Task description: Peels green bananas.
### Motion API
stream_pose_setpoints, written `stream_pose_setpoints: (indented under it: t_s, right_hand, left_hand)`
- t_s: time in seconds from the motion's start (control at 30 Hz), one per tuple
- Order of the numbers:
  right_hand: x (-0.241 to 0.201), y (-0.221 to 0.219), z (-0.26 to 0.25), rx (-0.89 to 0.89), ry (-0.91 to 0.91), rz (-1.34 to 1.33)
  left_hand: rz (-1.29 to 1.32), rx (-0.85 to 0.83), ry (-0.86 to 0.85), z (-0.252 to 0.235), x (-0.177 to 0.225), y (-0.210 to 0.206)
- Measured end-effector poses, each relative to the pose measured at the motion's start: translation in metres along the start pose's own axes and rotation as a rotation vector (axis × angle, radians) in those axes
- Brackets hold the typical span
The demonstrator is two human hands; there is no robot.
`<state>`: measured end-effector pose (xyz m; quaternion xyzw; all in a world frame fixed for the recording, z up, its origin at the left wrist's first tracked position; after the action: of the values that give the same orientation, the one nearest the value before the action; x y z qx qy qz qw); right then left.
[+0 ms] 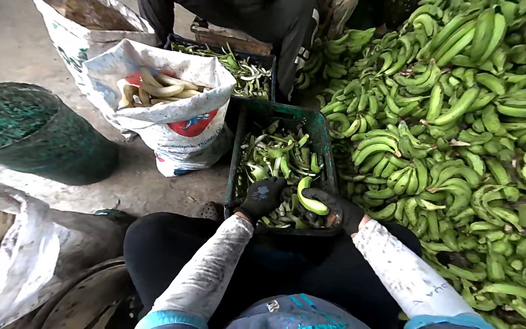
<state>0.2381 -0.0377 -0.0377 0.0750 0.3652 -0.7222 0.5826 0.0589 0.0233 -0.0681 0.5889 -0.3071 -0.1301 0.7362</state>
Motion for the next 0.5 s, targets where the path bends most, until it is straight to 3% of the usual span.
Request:
stream_pose_setpoints:
  t_s: [0.17, 0.27, 0.33, 0.43, 0.5]
  right_hand:
    - [-0.027, -0.006, 0.007, 0.017, -0.067, 0.147]
    - [-0.018, -0.032, 0.028, -0.065, -0.170, 0.494]
    - [-0.009, -0.039, 0.039, -0.041, -0.197, 0.804]
    - [-0.036, -0.038, 0.025, 0.294, 0.050, 1.042]
    - [-0.055, -0.064, 0.005, 0.345, 0.221, 1.075]
  left_hand:
    - [0.058, 0.169, 0.073, 0.002, -0.005, 0.005]
    - [0.380, 0.278, 0.377, 0.006, -0.062, 0.007]
    - [0.545, 0.339, 0.554, 0.012, -0.092, 0.039]
    - [0.717, 0.462, 0.558, 0.019, -0.087, 0.057]
    - [0.884, 0.407, 0.583, 0.027, -0.070, 0.038]
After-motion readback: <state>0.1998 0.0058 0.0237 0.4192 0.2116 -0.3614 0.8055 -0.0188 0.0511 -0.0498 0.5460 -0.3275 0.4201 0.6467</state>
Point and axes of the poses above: each hand's wrist, its own z-axis away from the middle knuckle, its own y-axis out of the back of the hand, x = y × z, the point moved 3 cm from there along -z, towards the middle knuckle, and after that the axes turned 12 degrees about -z, right-handed, at the moved point
